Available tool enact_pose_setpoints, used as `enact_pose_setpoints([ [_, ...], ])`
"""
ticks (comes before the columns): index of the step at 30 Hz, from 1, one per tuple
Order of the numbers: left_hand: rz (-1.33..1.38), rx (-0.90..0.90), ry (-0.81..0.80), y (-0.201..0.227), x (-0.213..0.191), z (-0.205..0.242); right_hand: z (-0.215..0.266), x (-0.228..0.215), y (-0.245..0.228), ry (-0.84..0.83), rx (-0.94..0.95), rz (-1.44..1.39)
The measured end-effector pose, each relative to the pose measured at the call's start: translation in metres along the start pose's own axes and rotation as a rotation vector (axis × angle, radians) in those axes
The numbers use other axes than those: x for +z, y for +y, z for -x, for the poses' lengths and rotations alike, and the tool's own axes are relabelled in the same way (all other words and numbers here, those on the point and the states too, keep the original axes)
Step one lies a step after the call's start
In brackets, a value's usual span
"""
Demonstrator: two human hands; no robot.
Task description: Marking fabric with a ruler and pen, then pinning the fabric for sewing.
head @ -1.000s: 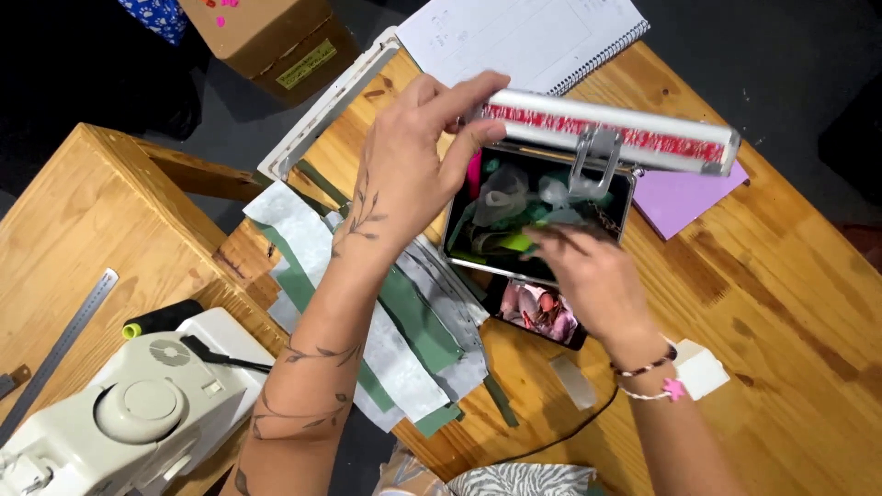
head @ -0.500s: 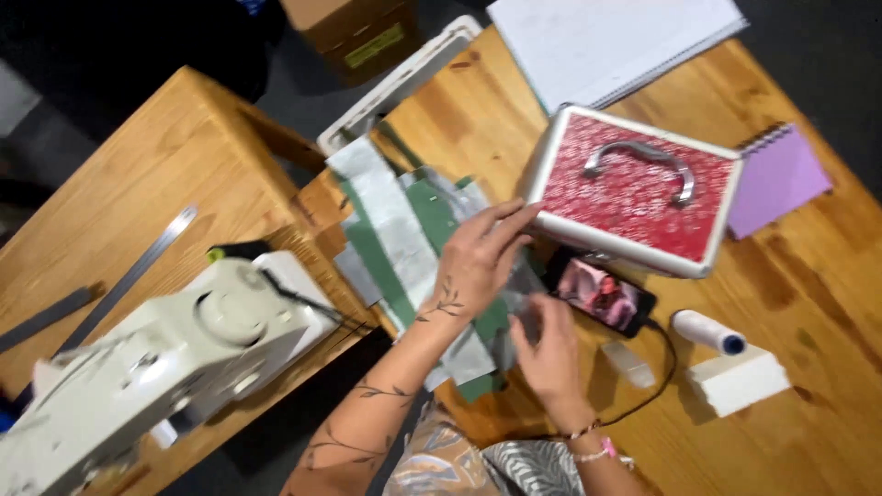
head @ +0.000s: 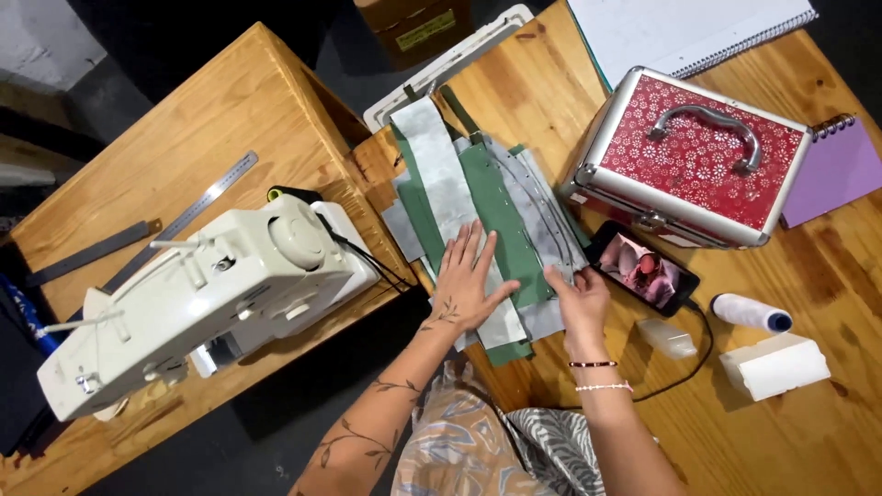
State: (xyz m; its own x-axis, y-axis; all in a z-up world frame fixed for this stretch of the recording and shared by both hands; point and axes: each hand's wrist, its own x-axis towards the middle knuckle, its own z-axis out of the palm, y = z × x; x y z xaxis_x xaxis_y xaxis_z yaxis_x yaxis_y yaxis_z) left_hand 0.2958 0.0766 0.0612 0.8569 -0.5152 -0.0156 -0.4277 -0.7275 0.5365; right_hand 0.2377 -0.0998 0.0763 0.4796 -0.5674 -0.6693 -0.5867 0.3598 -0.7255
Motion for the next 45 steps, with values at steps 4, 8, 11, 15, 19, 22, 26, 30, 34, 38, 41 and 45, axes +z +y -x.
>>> enact_pose_setpoints([
  [4, 0.203, -0.294, 0.162, -0.072, -0.010, -0.080, 0.014, -0.010, 0.002, 0.034, -0.060, 0.044],
  [8, -0.091, -0.384, 0.710, -0.180, -0.035, -0.204, 0.047, -0.027, 0.007, 0.043, -0.256, 0.211],
  [11, 0.046, -0.603, 0.326, -0.174, -0.079, -0.265, 0.075, -0.035, -0.004, 0.000, -0.224, 0.279],
  [15, -0.036, -0.680, -0.072, -0.159, -0.060, -0.297, 0.078, -0.056, 0.021, -0.019, -0.113, 0.309],
  [19, -0.022, -0.710, 0.034, -0.125, -0.076, -0.281, 0.074, -0.073, 0.038, 0.013, -0.179, 0.288],
  [22, 0.109, -0.486, 0.502, -0.105, -0.086, -0.261, 0.087, -0.085, 0.034, 0.044, -0.279, 0.379],
  [26, 0.355, 0.214, 0.729, 0.007, -0.124, -0.178, 0.105, -0.094, 0.025, 0.107, -0.470, 0.316],
  [30, 0.757, 0.385, 0.148, 0.119, -0.092, -0.019, 0.142, -0.114, 0.017, 0.139, -0.758, 0.253],
  [34, 0.928, 0.607, -0.069, 0.194, -0.042, 0.088, 0.163, -0.162, 0.064, 0.102, -0.921, 0.451],
  [38, 0.903, 0.409, -0.324, 0.210, -0.008, 0.130, 0.194, -0.217, 0.119, 0.320, -0.801, 0.558],
  [41, 0.702, 0.374, -0.439, 0.194, 0.019, 0.138, 0.205, -0.260, 0.168, 0.550, -0.630, 0.540],
  [45, 0.184, 0.620, -0.934, 0.177, 0.054, 0.140, 0.201, -0.293, 0.228, 0.600, -0.449, 0.539],
])
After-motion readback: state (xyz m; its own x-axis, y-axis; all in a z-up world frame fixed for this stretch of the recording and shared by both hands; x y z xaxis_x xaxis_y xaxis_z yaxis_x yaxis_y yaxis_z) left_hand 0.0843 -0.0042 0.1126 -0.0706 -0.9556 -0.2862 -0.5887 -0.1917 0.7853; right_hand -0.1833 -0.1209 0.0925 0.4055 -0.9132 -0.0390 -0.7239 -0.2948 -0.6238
